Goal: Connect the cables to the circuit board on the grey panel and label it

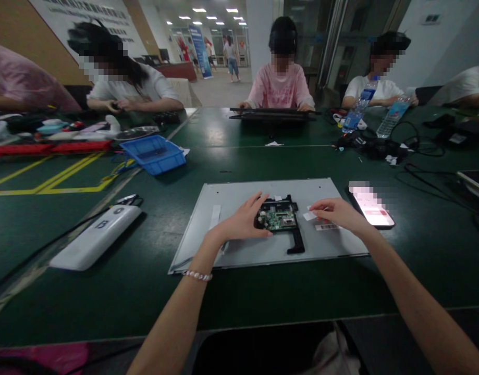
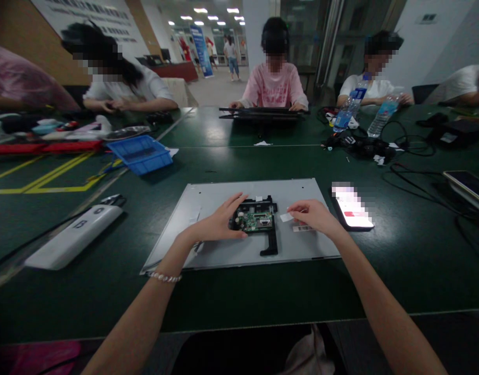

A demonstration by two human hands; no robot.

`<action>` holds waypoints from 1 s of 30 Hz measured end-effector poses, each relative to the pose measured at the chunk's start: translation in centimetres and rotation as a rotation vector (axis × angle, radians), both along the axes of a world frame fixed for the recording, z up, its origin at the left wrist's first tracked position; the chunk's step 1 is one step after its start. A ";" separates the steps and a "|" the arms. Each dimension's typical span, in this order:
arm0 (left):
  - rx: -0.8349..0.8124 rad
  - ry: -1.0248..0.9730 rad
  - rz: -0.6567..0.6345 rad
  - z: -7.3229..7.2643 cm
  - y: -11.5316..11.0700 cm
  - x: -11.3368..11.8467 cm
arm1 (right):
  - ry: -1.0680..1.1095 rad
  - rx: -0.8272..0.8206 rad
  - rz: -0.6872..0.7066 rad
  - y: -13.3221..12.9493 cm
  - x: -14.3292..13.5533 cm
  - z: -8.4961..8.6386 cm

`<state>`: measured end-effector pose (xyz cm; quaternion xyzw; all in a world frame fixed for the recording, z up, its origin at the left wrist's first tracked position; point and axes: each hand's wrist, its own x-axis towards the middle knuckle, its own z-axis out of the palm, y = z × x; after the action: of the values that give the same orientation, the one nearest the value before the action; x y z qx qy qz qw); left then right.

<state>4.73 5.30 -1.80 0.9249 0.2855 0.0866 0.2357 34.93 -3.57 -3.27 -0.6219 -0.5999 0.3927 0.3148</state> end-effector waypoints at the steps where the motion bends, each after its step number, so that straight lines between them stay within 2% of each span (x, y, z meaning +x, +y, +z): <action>1: 0.005 0.000 0.002 0.0 0.0 0.0 | 0.013 -0.003 -0.001 0.1 -0.2 -0.1; 5: 0.077 -0.012 0.021 0.3 -0.7 1.1 | 0.062 -0.020 0.005 0.3 -1.0 -0.5; 9: 0.298 -0.050 0.040 1.0 -2.6 3.6 | 0.064 -0.004 0.034 0.5 -1.8 -0.9; 14: 0.416 -0.017 -0.101 1.5 -4.9 6.1 | 0.050 0.080 0.029 0.7 -2.2 -1.2; 19: 0.442 0.005 -0.174 1.2 -5.1 6.4 | -0.015 0.127 0.009 0.4 -2.6 -1.1; 30: 0.430 -0.024 -0.205 1.0 -4.8 6.4 | -0.207 0.303 0.023 0.1 -3.3 -0.7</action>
<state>11.10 0.50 -0.85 0.9768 0.1625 0.1320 0.0443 31.66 -3.45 -3.97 -0.5975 -0.6885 0.2355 0.3369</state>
